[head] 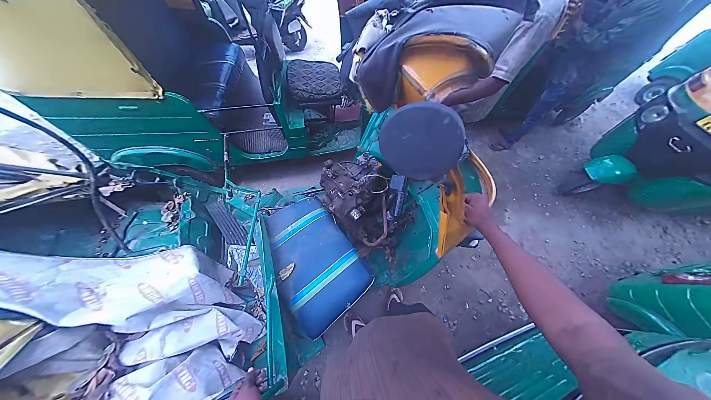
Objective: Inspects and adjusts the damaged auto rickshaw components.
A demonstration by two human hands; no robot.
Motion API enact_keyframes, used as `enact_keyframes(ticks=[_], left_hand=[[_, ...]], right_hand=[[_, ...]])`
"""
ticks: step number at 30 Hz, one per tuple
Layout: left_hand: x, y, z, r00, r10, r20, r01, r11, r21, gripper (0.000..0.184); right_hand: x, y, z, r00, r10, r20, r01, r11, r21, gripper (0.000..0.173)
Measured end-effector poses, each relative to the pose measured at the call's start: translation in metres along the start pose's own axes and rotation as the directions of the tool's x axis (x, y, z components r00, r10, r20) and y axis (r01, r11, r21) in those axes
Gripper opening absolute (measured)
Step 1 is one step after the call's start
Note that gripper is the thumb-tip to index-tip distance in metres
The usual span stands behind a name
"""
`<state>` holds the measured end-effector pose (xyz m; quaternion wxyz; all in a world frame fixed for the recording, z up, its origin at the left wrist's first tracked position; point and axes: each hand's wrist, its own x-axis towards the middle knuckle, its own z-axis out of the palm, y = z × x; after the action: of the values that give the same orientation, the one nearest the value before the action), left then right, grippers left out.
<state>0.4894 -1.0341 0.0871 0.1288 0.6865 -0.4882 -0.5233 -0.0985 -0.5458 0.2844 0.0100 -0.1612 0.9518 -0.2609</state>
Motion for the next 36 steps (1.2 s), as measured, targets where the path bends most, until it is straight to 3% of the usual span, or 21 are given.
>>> enact_keyframes(ticks=[9, 12, 13, 16, 19, 22, 24, 26, 31, 33, 36], left_hand=[[0.007, -0.002, -0.002, 1.000, 0.006, -0.025, -0.005, 1.000, 0.022, 0.033], [0.056, -0.057, -0.012, 0.979, 0.205, 0.006, -0.205, 0.979, -0.013, 0.035], [0.066, -0.065, -0.014, 0.979, 0.206, -0.001, -0.206, 0.978, -0.020, 0.035], [0.027, -0.024, -0.002, 0.991, 0.056, -0.123, -0.055, 0.998, 0.010, 0.030], [0.000, 0.000, 0.005, 0.984, 0.020, -0.178, -0.009, 0.998, 0.063, 0.031], [-0.002, -0.005, 0.007, 0.966, 0.099, -0.238, -0.056, 0.982, 0.182, 0.032], [-0.023, 0.014, 0.007, 0.979, 0.083, -0.188, -0.038, 0.971, 0.235, 0.033], [-0.011, -0.006, 0.009, 0.919, 0.296, -0.261, -0.239, 0.944, 0.229, 0.031], [-0.007, 0.005, 0.008, 0.983, 0.025, -0.180, -0.019, 0.999, 0.037, 0.038], [-0.002, 0.005, 0.007, 0.987, -0.004, -0.161, 0.018, 0.996, 0.084, 0.043], [0.008, -0.003, 0.014, 0.977, 0.031, -0.209, 0.033, 0.955, 0.296, 0.051]], right_hand=[[-0.001, 0.001, 0.003, 0.999, -0.008, -0.041, 0.009, 1.000, 0.022, 0.048], [0.000, 0.000, 0.002, 1.000, 0.010, -0.023, -0.009, 1.000, 0.026, 0.049], [0.001, 0.001, 0.001, 1.000, 0.016, -0.016, -0.015, 0.999, 0.030, 0.051], [0.001, 0.002, 0.001, 1.000, 0.028, -0.002, -0.028, 0.998, 0.049, 0.052], [0.002, 0.005, 0.001, 1.000, 0.006, -0.004, -0.006, 0.999, 0.036, 0.055], [0.001, 0.007, 0.001, 1.000, 0.005, 0.019, -0.006, 0.999, 0.035, 0.058], [0.002, 0.008, 0.001, 0.999, 0.012, 0.042, -0.014, 0.999, 0.045, 0.059], [0.003, 0.008, 0.001, 0.998, 0.001, 0.057, -0.003, 0.999, 0.032, 0.061], [0.001, 0.007, -0.001, 0.997, -0.013, 0.075, 0.012, 1.000, 0.019, 0.061], [-0.003, 0.007, -0.001, 0.998, -0.034, 0.057, 0.033, 0.999, 0.034, 0.060], [0.002, 0.005, 0.000, 0.996, -0.084, -0.002, 0.084, 0.996, 0.023, 0.059]])
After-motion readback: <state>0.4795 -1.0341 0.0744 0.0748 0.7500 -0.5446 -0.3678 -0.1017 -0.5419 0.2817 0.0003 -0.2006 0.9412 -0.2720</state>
